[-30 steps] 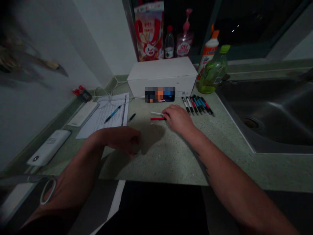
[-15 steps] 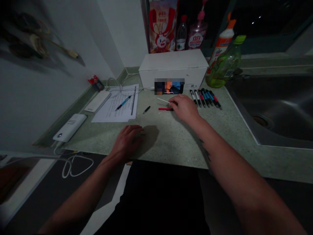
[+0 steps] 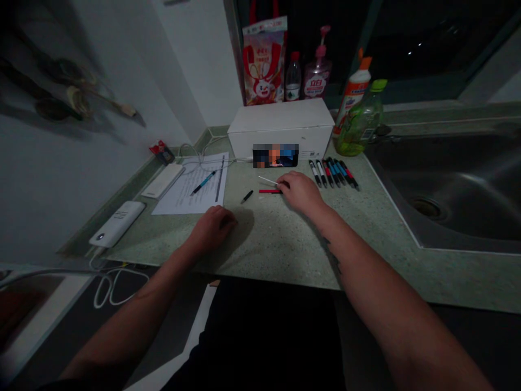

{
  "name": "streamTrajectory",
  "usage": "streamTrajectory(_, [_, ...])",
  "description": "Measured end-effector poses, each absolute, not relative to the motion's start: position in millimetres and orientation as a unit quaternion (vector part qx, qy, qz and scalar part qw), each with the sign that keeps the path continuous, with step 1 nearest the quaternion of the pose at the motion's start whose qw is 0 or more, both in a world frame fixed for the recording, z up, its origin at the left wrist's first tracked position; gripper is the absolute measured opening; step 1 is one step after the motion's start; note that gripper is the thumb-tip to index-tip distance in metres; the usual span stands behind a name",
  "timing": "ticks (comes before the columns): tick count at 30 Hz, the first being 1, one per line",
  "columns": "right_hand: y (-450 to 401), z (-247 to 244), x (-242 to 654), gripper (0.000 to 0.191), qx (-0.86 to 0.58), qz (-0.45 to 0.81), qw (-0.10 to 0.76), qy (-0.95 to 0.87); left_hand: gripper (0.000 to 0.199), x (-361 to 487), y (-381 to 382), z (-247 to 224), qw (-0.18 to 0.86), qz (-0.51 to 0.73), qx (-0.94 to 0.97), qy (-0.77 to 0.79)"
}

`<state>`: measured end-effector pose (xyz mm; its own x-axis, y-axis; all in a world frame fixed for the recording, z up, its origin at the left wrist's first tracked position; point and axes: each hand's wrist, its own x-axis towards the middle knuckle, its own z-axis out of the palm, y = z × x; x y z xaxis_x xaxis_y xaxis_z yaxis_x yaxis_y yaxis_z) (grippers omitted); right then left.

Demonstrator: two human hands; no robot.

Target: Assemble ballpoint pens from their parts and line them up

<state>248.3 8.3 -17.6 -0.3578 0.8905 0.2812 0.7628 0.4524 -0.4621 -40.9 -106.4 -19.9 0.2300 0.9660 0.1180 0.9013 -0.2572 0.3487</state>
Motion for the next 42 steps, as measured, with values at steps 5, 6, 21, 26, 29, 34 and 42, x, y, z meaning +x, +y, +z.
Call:
streamTrajectory(5, [8,-17,248,0.024,-0.52,0.124,0.23,-0.813,0.008,-34,-94,-10,0.143,0.1,0.772,0.612])
streamTrajectory(6, [8,-18,248,0.024,-0.521,0.123,0.225,-0.814,0.009,-27,-91,-8,0.146,0.096,0.772,0.611])
streamTrajectory(21, [13,-6,272,0.015,-0.47,0.256,0.214,-0.817,0.01,26,-44,-13,0.101,0.187,0.794,0.57])
streamTrajectory(26, [8,-9,267,0.018,-0.458,0.333,0.161,-0.808,0.005,0,-33,-19,0.07,0.199,0.764,0.609])
streamTrajectory(29, [6,-13,261,0.015,-0.457,0.336,0.144,-0.811,0.013,-7,-27,-27,0.061,0.199,0.785,0.584])
streamTrajectory(34, [5,-16,257,0.012,-0.452,0.336,0.134,-0.815,0.019,-3,-32,-35,0.069,0.207,0.796,0.564])
streamTrajectory(42, [1,-10,252,0.004,-0.482,0.263,0.129,-0.825,0.011,-3,-34,-15,0.054,0.21,0.775,0.594])
